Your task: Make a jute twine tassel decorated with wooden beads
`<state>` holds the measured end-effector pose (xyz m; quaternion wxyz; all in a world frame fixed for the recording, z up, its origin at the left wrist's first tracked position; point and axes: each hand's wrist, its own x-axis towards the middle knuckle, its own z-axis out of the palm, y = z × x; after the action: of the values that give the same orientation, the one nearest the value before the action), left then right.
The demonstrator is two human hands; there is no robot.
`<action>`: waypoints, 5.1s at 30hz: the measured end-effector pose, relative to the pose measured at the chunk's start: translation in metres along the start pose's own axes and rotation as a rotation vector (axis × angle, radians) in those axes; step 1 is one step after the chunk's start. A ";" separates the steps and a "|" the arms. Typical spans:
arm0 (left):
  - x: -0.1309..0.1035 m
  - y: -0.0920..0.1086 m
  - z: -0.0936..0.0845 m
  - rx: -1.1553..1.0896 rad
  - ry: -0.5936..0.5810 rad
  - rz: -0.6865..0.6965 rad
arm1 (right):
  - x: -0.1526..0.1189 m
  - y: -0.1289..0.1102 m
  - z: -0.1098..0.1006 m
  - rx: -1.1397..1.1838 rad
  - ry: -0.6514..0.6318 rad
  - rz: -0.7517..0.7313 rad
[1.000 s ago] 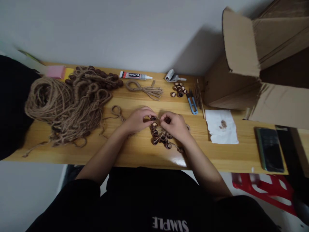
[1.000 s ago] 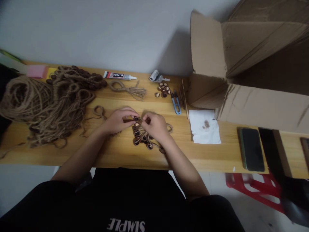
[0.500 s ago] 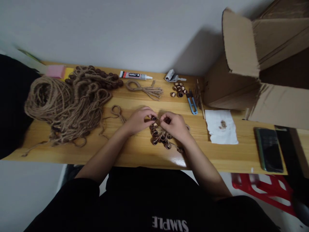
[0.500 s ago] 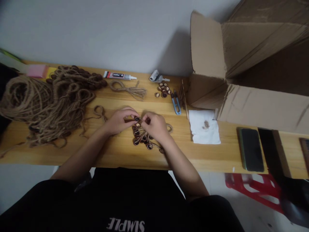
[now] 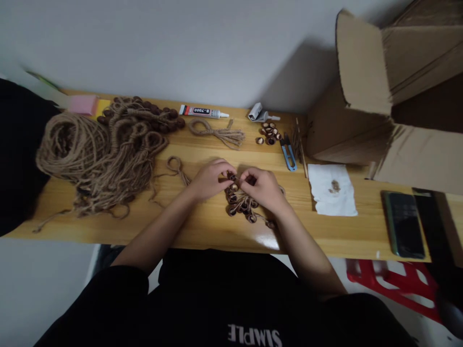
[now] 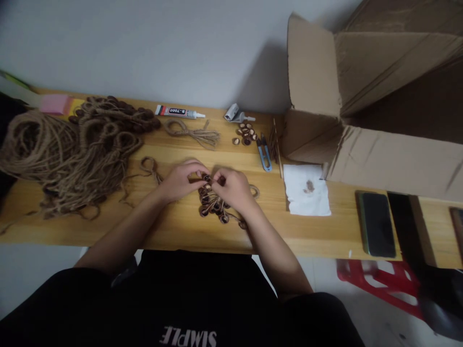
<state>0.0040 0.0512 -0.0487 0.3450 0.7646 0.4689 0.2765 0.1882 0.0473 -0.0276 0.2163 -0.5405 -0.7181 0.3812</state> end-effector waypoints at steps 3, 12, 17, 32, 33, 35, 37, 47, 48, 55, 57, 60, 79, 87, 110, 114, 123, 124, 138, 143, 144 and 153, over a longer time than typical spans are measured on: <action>0.000 0.001 0.001 0.000 0.009 -0.009 | 0.000 -0.001 -0.001 -0.015 -0.009 -0.002; 0.001 0.001 0.004 -0.043 0.020 -0.039 | 0.000 -0.001 -0.001 -0.026 -0.034 -0.005; 0.002 0.003 0.006 -0.079 0.028 -0.054 | 0.000 -0.003 -0.002 -0.048 -0.042 0.019; 0.001 0.002 0.008 -0.086 0.060 -0.032 | 0.001 -0.002 0.000 -0.050 -0.037 0.003; 0.001 0.002 0.009 -0.089 0.063 -0.028 | 0.001 -0.002 0.000 -0.054 -0.036 -0.002; 0.001 0.002 0.009 -0.091 0.069 -0.022 | 0.001 -0.002 0.000 -0.063 -0.033 -0.007; 0.001 0.002 0.009 -0.090 0.073 -0.014 | 0.001 -0.002 0.000 -0.069 -0.034 -0.005; 0.000 0.003 0.009 -0.086 0.074 0.036 | 0.001 -0.003 0.000 -0.090 -0.042 -0.007; 0.000 0.003 0.009 -0.085 0.076 0.039 | 0.001 -0.003 0.000 -0.093 -0.040 -0.007; -0.001 0.002 0.010 -0.072 0.084 0.079 | 0.002 -0.002 0.000 -0.090 -0.032 -0.008; -0.001 0.002 0.010 -0.066 0.081 0.084 | 0.002 -0.003 0.000 -0.094 -0.031 -0.005; -0.001 0.001 0.010 -0.058 0.082 0.092 | 0.002 -0.003 0.000 -0.098 -0.034 0.002; -0.001 0.002 0.008 -0.059 0.061 0.071 | 0.001 -0.004 0.000 -0.082 -0.043 0.013; -0.001 0.003 0.008 -0.074 0.076 0.063 | 0.001 -0.004 -0.001 -0.080 -0.056 0.025; -0.001 0.004 0.006 -0.071 0.062 0.043 | 0.000 -0.001 -0.001 0.001 -0.029 0.008; -0.001 0.003 0.005 -0.058 0.063 0.053 | -0.001 -0.002 -0.002 0.004 -0.018 0.017; -0.004 0.003 -0.011 0.092 0.004 0.097 | 0.000 0.005 0.001 0.060 0.070 -0.001; -0.004 0.003 -0.012 0.106 -0.004 0.106 | 0.000 0.005 0.001 0.062 0.064 0.002; -0.002 0.001 -0.010 0.102 0.178 0.062 | -0.001 0.004 0.000 0.045 0.043 0.002; -0.002 0.001 -0.009 0.147 0.161 0.081 | -0.001 0.004 0.001 0.053 0.060 0.000; -0.002 0.001 -0.008 0.163 0.158 0.080 | -0.002 0.005 0.001 0.058 0.065 -0.001; 0.001 0.018 -0.010 0.334 0.109 0.035 | 0.001 0.007 0.002 0.004 0.028 -0.009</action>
<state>0.0064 0.0495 -0.0283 0.1825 0.8031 0.5130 0.2420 0.1907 0.0490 -0.0341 0.2292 -0.5422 -0.7167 0.3740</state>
